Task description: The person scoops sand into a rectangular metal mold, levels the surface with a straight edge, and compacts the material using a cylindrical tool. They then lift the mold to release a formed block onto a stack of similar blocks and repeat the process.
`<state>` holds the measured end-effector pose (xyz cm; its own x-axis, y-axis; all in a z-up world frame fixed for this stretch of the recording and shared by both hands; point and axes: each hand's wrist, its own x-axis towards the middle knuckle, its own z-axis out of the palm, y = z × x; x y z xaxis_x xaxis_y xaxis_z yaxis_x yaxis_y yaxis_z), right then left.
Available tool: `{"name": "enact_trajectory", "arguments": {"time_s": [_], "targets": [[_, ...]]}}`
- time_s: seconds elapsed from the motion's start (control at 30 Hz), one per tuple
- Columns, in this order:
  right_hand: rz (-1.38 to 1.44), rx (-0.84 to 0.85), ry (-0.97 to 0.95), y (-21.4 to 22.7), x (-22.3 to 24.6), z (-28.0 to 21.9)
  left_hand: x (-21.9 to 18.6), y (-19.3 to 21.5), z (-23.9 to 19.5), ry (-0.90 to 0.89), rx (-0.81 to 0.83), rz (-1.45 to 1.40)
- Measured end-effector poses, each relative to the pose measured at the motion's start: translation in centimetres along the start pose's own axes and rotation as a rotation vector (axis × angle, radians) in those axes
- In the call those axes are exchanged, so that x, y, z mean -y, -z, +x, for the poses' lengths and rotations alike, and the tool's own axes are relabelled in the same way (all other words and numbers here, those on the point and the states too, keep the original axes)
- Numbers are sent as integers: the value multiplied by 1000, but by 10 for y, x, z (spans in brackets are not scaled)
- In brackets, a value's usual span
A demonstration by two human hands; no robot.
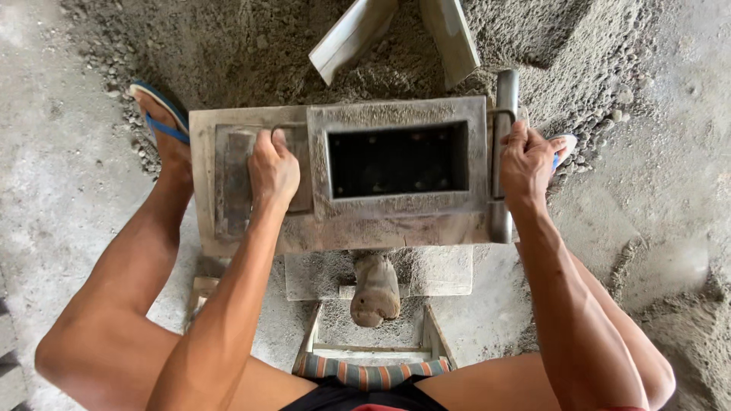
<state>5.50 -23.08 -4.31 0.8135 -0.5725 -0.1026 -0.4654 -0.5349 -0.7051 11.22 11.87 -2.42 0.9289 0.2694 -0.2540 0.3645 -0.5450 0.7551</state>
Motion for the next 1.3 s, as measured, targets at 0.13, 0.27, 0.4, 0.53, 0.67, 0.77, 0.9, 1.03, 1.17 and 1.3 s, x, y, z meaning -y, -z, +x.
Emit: {"name": "enact_trajectory", "arguments": {"time_s": [0.13, 0.27, 0.4, 0.53, 0.67, 0.77, 0.9, 1.03, 1.17, 1.3], "targets": [[-128, 35, 38, 7, 15, 0, 7, -2, 9, 61, 63, 81], [-296, 207, 86, 46, 73, 24, -30, 20, 28, -49, 107, 288], [-328, 140, 246, -11, 116, 104, -77, -34, 123, -312, 181, 332], [-315, 73, 550, -95, 109, 161, -82, -100, 175, -387, 345, 375], [-278, 210, 205, -63, 152, 183, -142, -63, 177, -223, 415, 377], [-322, -64, 331, -30, 130, 243, -164, -65, 257, -555, 185, 476], [-345, 44, 246, -75, 135, 261, -171, -114, 302, -608, 404, 753], [-354, 153, 282, -116, 126, 224, -150, -114, 247, -635, 570, 531], [-356, 260, 193, -82, 167, 186, -152, -57, 193, -372, 658, 524], [-499, 309, 171, -83, 119, 181, -53, -27, 192, -474, 502, 570]]}}
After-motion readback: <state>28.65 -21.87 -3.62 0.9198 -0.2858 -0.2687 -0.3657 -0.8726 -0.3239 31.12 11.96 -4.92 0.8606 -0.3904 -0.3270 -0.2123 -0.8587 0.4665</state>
